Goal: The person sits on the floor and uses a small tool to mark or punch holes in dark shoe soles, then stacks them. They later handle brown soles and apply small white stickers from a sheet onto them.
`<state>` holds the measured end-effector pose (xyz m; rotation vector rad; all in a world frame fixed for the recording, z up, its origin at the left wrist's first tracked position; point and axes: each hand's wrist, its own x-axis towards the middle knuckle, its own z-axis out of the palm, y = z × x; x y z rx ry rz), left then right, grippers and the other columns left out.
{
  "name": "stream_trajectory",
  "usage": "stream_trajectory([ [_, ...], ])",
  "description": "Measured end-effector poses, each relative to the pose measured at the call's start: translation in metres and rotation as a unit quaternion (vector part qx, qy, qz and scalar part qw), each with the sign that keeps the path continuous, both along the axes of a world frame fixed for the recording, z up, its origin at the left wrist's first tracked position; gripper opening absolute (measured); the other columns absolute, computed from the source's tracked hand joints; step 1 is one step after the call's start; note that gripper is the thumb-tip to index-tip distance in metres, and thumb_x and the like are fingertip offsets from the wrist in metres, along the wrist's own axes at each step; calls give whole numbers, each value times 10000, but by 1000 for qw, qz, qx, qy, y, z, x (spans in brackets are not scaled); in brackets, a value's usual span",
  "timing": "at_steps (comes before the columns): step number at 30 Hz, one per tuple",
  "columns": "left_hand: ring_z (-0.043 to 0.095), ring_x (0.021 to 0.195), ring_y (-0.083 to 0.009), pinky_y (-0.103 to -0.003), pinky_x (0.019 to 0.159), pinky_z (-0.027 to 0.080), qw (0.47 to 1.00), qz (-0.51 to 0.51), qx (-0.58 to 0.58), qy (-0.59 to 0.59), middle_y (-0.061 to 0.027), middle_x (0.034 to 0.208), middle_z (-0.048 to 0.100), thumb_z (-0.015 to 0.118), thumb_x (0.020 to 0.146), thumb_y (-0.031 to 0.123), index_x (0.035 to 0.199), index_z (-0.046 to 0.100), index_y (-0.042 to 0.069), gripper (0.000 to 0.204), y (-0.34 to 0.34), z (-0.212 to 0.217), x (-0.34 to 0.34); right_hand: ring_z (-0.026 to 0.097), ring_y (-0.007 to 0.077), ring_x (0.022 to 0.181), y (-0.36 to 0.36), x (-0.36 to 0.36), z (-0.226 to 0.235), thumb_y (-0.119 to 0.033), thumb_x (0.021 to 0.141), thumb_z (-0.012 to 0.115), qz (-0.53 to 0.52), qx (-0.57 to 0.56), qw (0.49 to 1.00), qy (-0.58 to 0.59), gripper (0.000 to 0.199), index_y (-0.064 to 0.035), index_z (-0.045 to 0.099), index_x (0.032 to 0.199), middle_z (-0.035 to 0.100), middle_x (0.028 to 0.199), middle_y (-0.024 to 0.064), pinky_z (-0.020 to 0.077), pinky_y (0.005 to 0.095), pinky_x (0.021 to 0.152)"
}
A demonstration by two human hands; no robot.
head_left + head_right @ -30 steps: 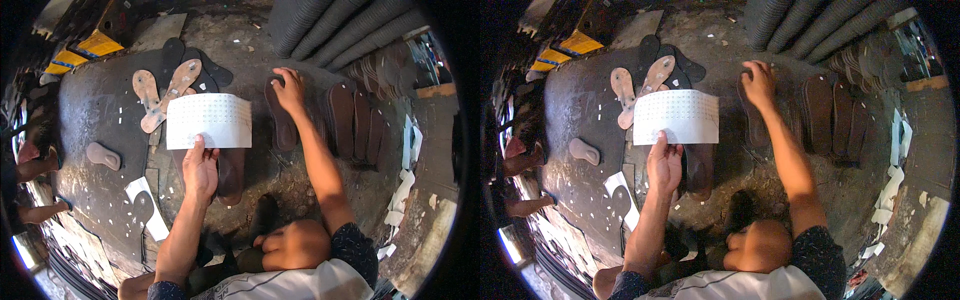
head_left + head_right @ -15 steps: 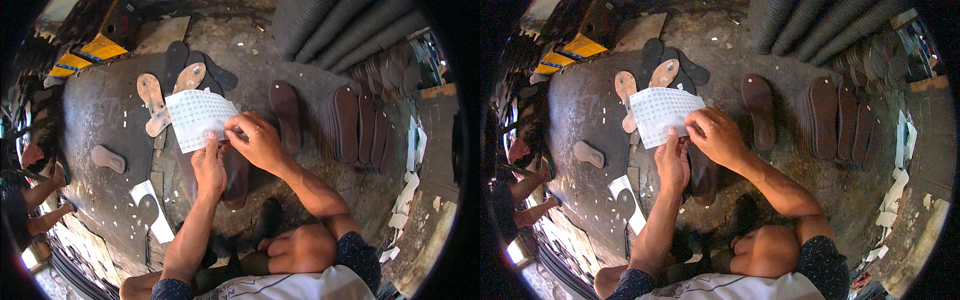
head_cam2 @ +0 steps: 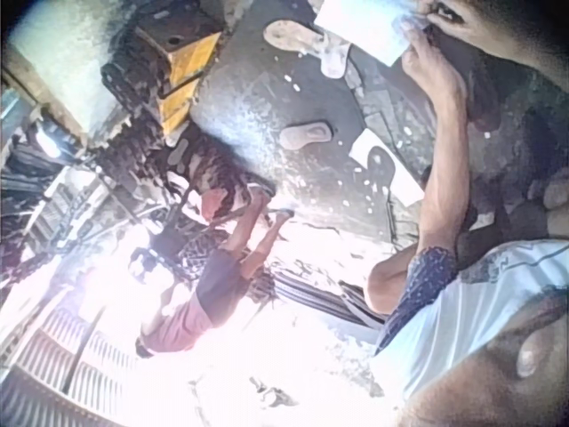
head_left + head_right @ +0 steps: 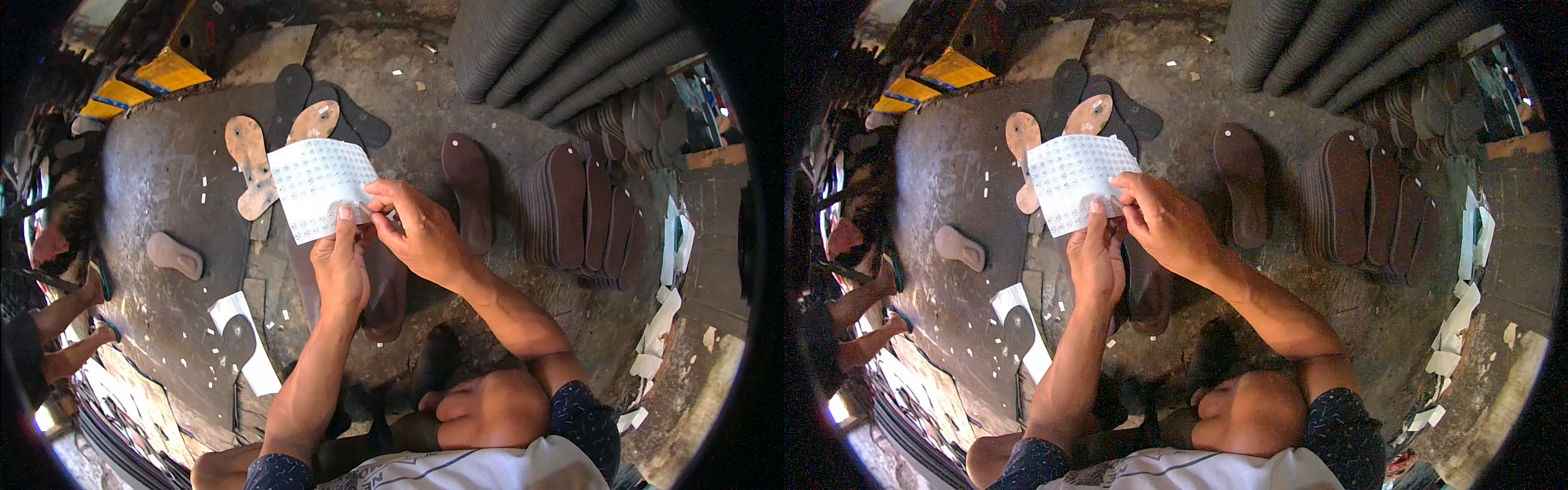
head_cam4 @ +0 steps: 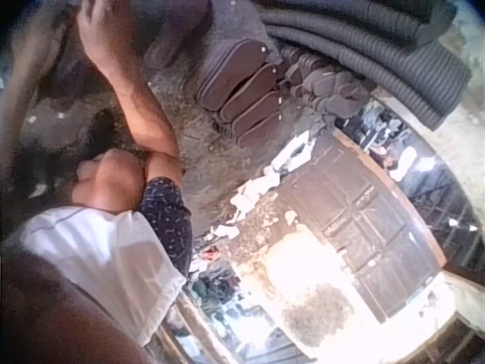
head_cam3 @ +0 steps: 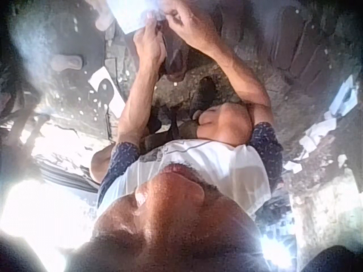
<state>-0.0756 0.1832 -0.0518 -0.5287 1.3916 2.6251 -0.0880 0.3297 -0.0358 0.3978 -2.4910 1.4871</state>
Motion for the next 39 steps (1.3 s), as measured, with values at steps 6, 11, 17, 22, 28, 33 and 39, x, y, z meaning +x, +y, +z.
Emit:
stream_trajectory([
  [6, 669, 910, -154, -342, 829, 534, 996, 8, 37, -85, -65, 1016, 721, 624, 1088, 263, 1079, 705, 23, 253, -2, 4, 8, 746, 244, 914, -2, 1, 2, -52, 908, 743, -13, -30, 999, -22, 412, -80, 578, 1286, 728, 1051, 109, 597, 368, 785],
  [11, 604, 1302, -389, -486, 1069, 472, 857, -318, -361, 184, -256, 1326, 667, 684, 999, 239, 1056, 759, -48, 302, -20, -12, 119, 656, 120, 927, 46, -69, -39, -80, 952, 755, -15, -170, 948, -269, 516, -34, 484, 1388, 717, 1018, 64, 531, 277, 822],
  [17, 123, 1549, -607, -667, 1218, 235, 660, -318, -634, 246, -308, 1713, 147, 653, 994, 204, 1126, 734, -96, 338, -3, -45, 97, 687, 226, 873, 12, -80, -105, -83, 904, 771, 52, 106, 989, -85, 497, -49, 512, 1327, 689, 1028, 106, 545, 371, 830],
  [22, 143, 1547, -598, -674, 1207, 256, 665, -314, -634, 241, -308, 1710, 154, 624, 1016, 207, 1280, 680, -53, 375, -4, -45, 115, 600, 162, 1029, 37, -87, -117, -130, 908, 799, 8, -69, 963, -260, 546, -49, 490, 1351, 608, 1167, 123, 534, 334, 895],
  [28, 181, 1547, -578, -689, 1167, 311, 666, -346, -634, 187, -276, 1716, 186, 625, 1014, 245, 1503, 531, 75, 526, -14, -23, 171, 619, 312, 1164, 32, -68, -119, -275, 953, 723, 142, 50, 968, -199, 263, -18, 752, 906, 719, 1071, 132, 470, 436, 1034],
  [33, 182, 1542, -587, -673, 1182, 307, 659, -348, -643, 176, -282, 1711, 193, 630, 1007, 238, 1483, 554, 81, 506, -17, -32, 169, 597, 336, 1235, 15, -47, -115, -130, 928, 746, 59, 95, 985, -134, 168, -4, 651, 986, 658, 1199, 169, 474, 462, 1055],
  [39, 176, 1525, -631, -646, 1216, 294, 691, -273, -613, 268, -328, 1679, 224, 682, 969, 165, 1268, 719, 28, 331, -5, -49, 121, 639, 369, 1223, 29, 3, -114, -239, 1040, 645, -51, 109, 982, -143, 408, 2, 604, 1367, 656, 1298, 235, 471, 447, 1096],
])
